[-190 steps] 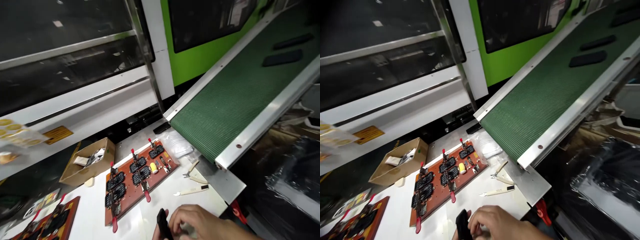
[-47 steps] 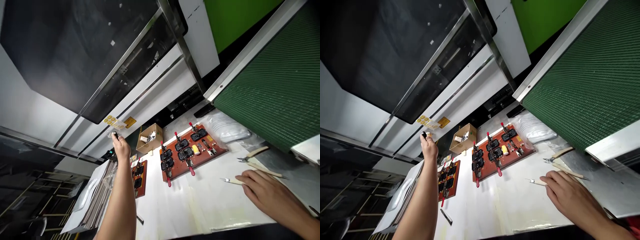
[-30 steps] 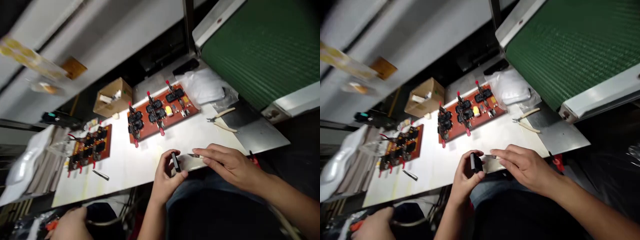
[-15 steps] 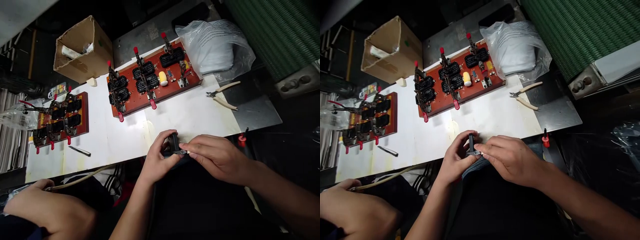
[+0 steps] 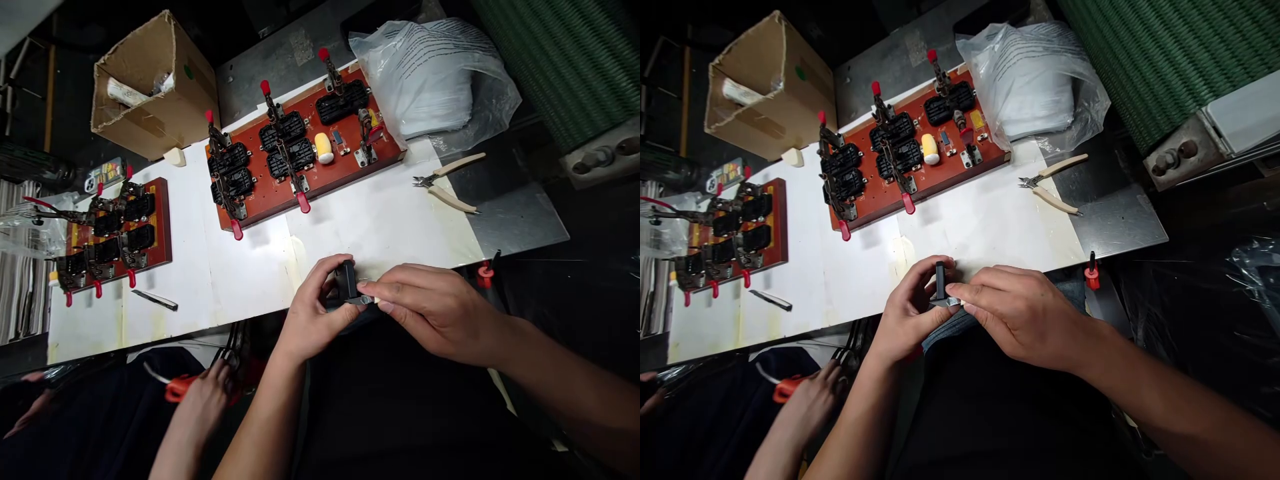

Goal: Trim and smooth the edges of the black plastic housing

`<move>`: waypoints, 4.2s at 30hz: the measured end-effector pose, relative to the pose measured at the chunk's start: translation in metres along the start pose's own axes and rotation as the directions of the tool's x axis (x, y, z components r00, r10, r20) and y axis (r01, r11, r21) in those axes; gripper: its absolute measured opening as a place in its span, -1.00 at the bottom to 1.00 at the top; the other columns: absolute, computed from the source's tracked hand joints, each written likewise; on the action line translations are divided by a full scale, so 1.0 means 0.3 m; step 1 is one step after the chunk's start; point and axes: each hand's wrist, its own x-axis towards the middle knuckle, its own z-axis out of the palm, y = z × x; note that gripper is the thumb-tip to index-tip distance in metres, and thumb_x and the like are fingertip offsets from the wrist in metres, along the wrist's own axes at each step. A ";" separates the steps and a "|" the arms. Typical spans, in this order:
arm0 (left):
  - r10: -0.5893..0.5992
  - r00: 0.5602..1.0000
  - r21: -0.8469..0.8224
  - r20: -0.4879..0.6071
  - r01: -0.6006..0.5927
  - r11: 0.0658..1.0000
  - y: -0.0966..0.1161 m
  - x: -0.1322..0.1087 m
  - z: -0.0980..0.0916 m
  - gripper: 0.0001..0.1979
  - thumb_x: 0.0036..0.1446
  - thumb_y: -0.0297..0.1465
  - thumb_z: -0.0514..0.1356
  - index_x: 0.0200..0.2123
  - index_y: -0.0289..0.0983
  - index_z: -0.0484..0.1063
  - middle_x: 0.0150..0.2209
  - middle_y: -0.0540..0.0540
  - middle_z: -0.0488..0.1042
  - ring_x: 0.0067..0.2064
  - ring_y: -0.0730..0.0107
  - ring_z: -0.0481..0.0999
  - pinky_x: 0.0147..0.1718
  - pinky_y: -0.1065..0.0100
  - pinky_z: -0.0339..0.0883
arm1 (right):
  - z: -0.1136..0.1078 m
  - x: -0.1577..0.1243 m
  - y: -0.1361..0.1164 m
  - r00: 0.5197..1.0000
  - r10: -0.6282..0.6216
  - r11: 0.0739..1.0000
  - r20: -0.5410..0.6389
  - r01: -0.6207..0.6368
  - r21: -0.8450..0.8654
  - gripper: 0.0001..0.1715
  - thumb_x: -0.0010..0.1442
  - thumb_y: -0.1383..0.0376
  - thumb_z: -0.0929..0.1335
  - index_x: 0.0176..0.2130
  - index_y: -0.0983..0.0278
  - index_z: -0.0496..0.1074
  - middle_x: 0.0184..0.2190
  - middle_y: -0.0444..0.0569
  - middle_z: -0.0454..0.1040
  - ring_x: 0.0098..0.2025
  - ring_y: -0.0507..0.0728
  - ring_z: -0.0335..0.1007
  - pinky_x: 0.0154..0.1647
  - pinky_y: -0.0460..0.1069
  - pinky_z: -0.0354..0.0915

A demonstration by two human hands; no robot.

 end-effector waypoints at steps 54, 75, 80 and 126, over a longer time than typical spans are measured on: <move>0.026 0.996 0.023 0.082 -0.028 0.999 -0.005 0.004 -0.017 -0.41 0.21 -0.35 0.50 0.28 -0.07 0.48 0.27 -0.19 0.48 0.36 0.00 0.44 0.37 0.05 0.36 | 0.016 0.044 0.092 0.925 0.357 0.934 -0.131 -0.353 0.054 -0.74 0.55 0.21 0.34 0.13 0.19 0.54 0.01 -0.04 0.63 0.02 0.15 0.58 0.03 0.02 0.42; 0.081 0.989 0.105 0.122 -0.094 0.990 -0.008 0.013 -0.016 -0.38 0.25 -0.37 0.47 0.32 0.00 0.42 0.28 -0.12 0.47 0.34 0.08 0.47 0.36 0.11 0.35 | 0.063 0.100 0.061 0.815 0.578 0.658 0.029 -0.487 0.574 -0.80 0.38 0.11 0.51 -0.14 0.17 0.55 -0.30 -0.22 0.53 -0.31 0.02 0.41 -0.22 -0.09 0.34; 0.076 0.978 0.076 0.192 -0.092 0.993 0.006 0.007 0.000 -0.36 0.24 -0.36 0.48 0.33 0.02 0.42 0.32 -0.12 0.45 0.39 0.04 0.43 0.42 0.07 0.30 | 0.069 0.113 0.075 0.767 0.626 0.709 -0.143 -0.483 0.514 -0.72 0.50 0.09 0.39 -0.19 0.20 0.54 -0.35 -0.20 0.55 -0.28 0.03 0.48 -0.17 -0.07 0.36; 0.006 1.000 -0.423 -0.006 -0.008 0.906 0.014 -0.014 0.055 -0.36 0.20 -0.22 0.51 0.27 -0.11 0.40 0.29 -0.22 0.53 0.32 -0.01 0.54 0.26 0.02 0.52 | 0.093 -0.068 0.018 0.940 0.272 0.948 -0.205 -0.226 0.224 -0.59 0.34 0.47 0.36 0.13 0.19 0.47 0.04 0.03 0.49 -0.31 0.04 0.42 -0.29 -0.01 0.43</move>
